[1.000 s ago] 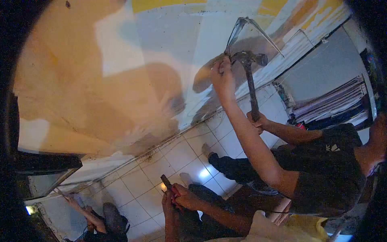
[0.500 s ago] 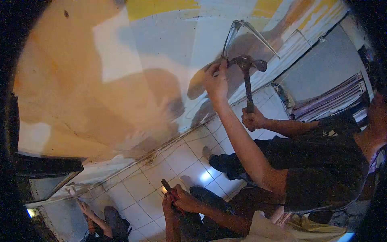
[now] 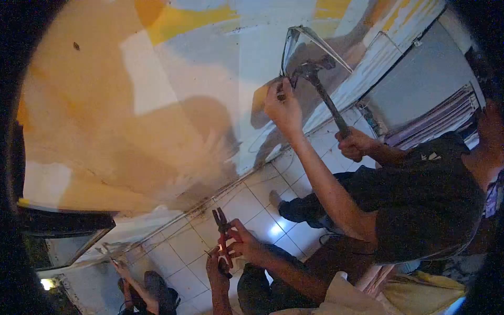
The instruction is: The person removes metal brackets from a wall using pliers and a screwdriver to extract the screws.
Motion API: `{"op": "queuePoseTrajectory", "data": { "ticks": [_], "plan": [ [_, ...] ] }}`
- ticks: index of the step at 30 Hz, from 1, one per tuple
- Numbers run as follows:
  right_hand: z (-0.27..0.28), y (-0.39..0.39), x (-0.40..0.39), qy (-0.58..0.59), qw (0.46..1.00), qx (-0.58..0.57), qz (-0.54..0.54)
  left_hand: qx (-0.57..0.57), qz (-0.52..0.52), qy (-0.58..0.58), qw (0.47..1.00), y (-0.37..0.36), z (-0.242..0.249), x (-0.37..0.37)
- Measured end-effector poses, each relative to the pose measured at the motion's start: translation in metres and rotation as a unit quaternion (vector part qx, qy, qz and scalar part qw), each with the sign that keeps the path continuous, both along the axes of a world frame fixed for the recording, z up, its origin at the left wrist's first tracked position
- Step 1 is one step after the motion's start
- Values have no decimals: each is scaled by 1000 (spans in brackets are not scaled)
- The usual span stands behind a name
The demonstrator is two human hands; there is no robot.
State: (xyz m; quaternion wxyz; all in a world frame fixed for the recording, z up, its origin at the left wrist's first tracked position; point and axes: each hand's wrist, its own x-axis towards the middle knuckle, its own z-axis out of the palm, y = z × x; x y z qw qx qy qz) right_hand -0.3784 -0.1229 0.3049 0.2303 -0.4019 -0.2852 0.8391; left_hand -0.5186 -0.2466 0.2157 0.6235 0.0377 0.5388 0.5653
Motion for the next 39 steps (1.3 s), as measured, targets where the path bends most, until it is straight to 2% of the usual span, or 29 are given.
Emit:
{"op": "queuePoseTrajectory", "data": {
  "ticks": [3,7,18,20,25,27,28,31,33,35,37,39],
  "plan": [
    [-3,12,8,46,998,29,-5,-18,11,41,999,7,16,2],
    [4,15,14,66,997,39,-11,-15,-1,58,998,11,15,4],
    [8,18,18,62,997,48,-26,-5,-23,44,999,14,9,7],
    [10,17,17,56,996,57,-27,5,-24,80,997,19,11,9],
    [19,19,18,-18,995,93,-15,32,-67,111,991,55,39,8],
    [29,22,22,9,993,113,-40,65,-84,165,980,77,55,8],
    [34,25,26,24,991,123,-53,94,-58,143,983,89,61,9],
    [55,52,45,-42,968,215,-124,138,-109,261,949,136,90,15],
    [60,79,57,-45,951,247,-181,250,-115,378,884,172,95,16],
    [66,107,62,-62,938,269,-210,284,-95,419,857,207,117,22],
    [68,129,65,-87,925,288,-232,287,-122,440,842,240,151,29],
    [76,143,57,-116,911,270,-291,387,-72,502,771,278,165,43]
  ]
}}
